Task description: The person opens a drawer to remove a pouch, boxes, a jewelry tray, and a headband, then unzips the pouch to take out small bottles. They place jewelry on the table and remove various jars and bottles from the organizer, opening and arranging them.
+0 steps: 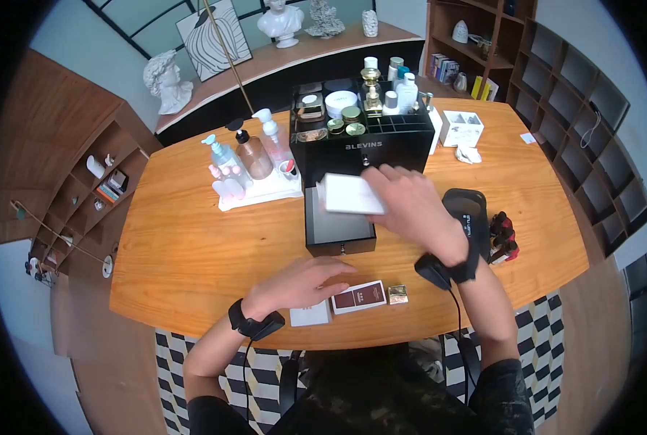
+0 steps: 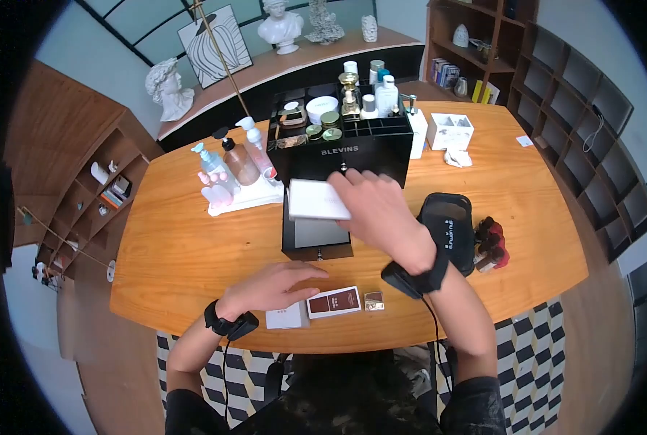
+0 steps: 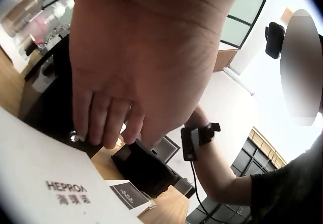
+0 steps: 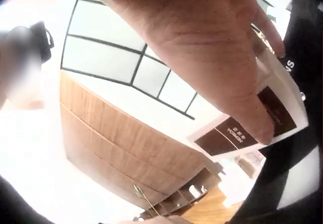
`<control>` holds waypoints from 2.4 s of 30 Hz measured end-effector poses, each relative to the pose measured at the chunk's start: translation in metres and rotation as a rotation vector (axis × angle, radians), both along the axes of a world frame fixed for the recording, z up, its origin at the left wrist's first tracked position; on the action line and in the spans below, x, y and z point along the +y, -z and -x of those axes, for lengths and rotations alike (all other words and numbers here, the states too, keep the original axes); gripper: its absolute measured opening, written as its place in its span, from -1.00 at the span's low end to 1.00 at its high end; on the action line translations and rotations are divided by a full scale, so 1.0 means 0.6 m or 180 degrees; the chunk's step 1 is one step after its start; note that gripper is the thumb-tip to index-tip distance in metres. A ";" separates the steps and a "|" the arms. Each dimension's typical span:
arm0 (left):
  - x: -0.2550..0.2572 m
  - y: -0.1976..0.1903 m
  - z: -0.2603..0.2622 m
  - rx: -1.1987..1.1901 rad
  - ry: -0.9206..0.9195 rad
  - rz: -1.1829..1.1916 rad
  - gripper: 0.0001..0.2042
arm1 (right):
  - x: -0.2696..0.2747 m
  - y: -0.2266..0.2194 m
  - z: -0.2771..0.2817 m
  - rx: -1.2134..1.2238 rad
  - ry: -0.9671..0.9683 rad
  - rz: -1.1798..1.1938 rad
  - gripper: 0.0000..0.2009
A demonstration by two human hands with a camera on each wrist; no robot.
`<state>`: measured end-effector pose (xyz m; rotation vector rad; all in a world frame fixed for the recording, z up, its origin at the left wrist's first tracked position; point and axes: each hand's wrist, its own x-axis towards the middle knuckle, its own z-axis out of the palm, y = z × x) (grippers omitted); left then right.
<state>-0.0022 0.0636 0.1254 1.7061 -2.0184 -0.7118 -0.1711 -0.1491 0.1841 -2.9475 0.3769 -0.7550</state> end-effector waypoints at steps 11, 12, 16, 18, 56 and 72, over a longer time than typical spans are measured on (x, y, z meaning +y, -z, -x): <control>-0.062 0.004 -0.024 0.0173 -0.0552 -0.0325 -0.54 | 0.067 0.087 0.185 0.0268 0.0416 -0.0485 -0.58; -0.067 0.005 -0.027 0.0176 -0.0529 -0.0338 -0.54 | 0.067 0.089 0.190 0.0239 0.0489 -0.0414 -0.58; -0.095 0.018 -0.048 0.0146 -0.0754 -0.0239 -0.56 | 0.063 0.095 0.196 0.0173 0.0536 -0.0397 -0.59; -0.115 0.032 -0.064 0.0215 -0.0804 -0.0156 -0.56 | 0.061 0.092 0.195 0.0276 0.0491 -0.0431 -0.59; -0.198 0.069 -0.098 -0.0687 -0.0232 -0.0498 -0.46 | -0.057 0.135 -0.006 0.2092 0.0326 -0.0447 -0.63; 0.027 0.002 -0.015 -0.0080 -0.0472 -0.0298 -0.14 | 0.105 0.120 0.121 0.0810 -0.0321 -0.1572 -0.32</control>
